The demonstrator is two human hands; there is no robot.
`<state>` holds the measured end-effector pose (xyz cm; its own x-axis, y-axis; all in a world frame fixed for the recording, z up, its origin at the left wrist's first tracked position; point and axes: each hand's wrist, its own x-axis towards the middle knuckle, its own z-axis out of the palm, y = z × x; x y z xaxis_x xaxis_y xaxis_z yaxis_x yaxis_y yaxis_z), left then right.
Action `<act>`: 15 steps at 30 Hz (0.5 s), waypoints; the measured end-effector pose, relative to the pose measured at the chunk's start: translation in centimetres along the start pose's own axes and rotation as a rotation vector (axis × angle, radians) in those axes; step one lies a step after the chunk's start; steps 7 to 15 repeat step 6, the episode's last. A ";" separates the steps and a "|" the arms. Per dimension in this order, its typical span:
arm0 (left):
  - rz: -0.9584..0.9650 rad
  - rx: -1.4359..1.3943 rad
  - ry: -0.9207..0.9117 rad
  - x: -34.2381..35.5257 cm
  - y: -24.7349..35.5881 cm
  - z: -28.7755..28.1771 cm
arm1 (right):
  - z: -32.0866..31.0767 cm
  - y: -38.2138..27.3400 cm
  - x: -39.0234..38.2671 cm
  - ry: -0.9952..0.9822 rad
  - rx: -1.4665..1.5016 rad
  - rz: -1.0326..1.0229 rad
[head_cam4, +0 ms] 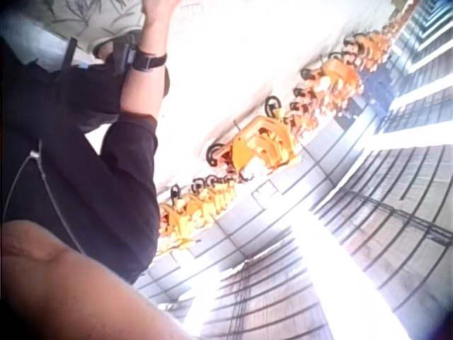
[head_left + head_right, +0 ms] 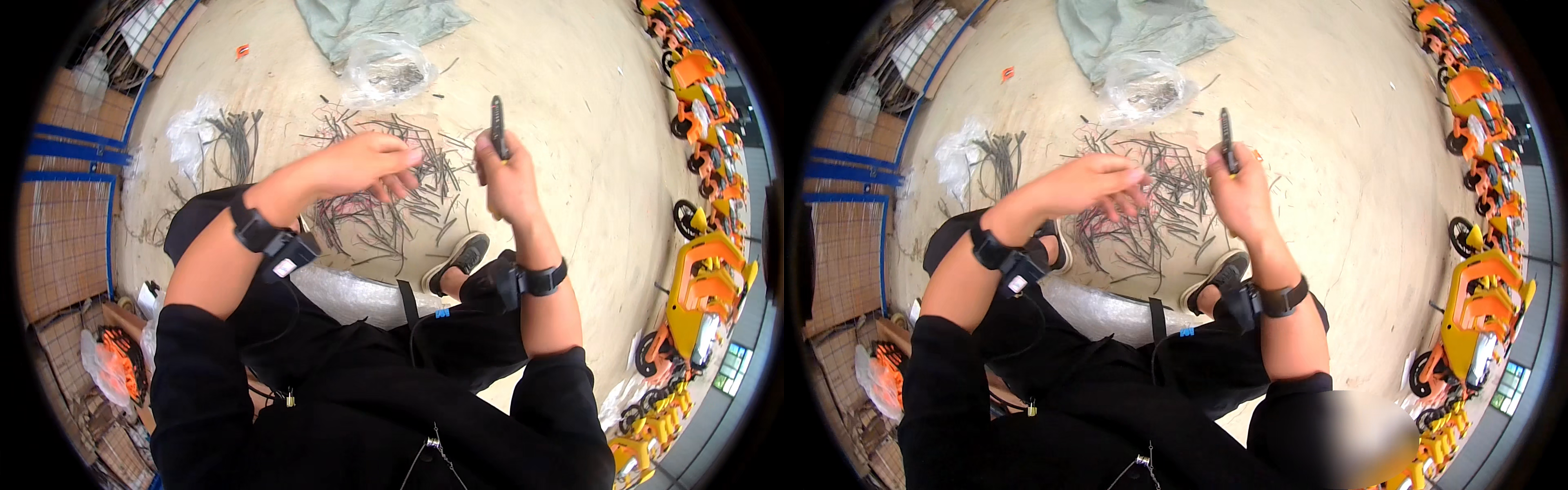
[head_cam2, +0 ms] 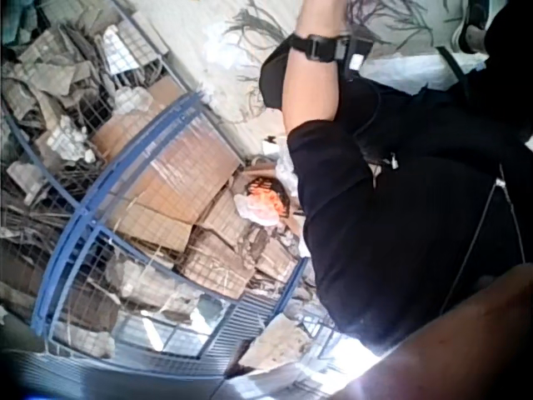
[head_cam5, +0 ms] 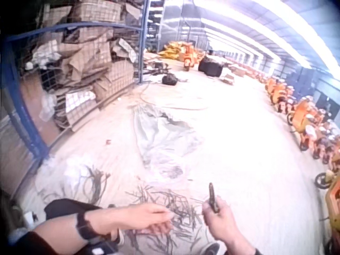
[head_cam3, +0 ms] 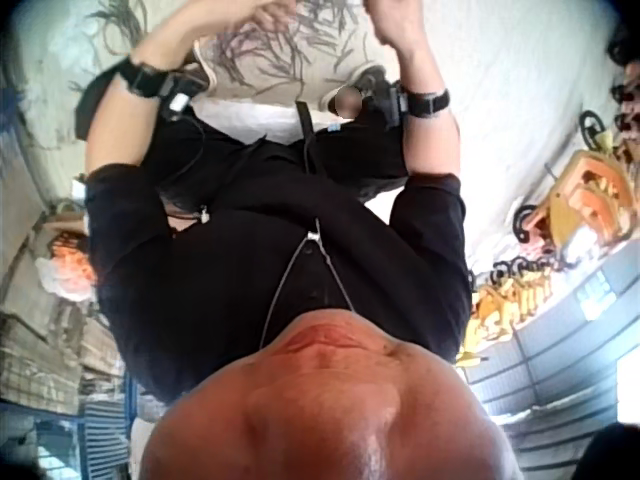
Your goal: The person sits on the floor and uses yellow-handled pliers to strip the insulation from thin wires. They pick up individual wires from a pile, strip the ends, and drop the processed pieces back onto the floor.
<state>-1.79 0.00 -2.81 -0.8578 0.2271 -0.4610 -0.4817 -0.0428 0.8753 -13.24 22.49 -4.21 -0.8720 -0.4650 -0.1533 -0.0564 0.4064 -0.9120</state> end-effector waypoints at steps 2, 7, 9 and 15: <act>0.021 -0.225 0.098 1.1 -0.4 1.2 | 2.0 -1.7 -1.6 -0.100 0.070 0.023; 0.161 -0.450 0.183 2.1 -1.6 -1.0 | 3.9 -1.6 -3.3 -0.235 -0.059 -0.127; 0.161 -0.450 0.183 2.1 -1.6 -1.0 | 3.9 -1.6 -3.3 -0.235 -0.059 -0.127; 0.161 -0.450 0.183 2.1 -1.6 -1.0 | 3.9 -1.6 -3.3 -0.235 -0.059 -0.127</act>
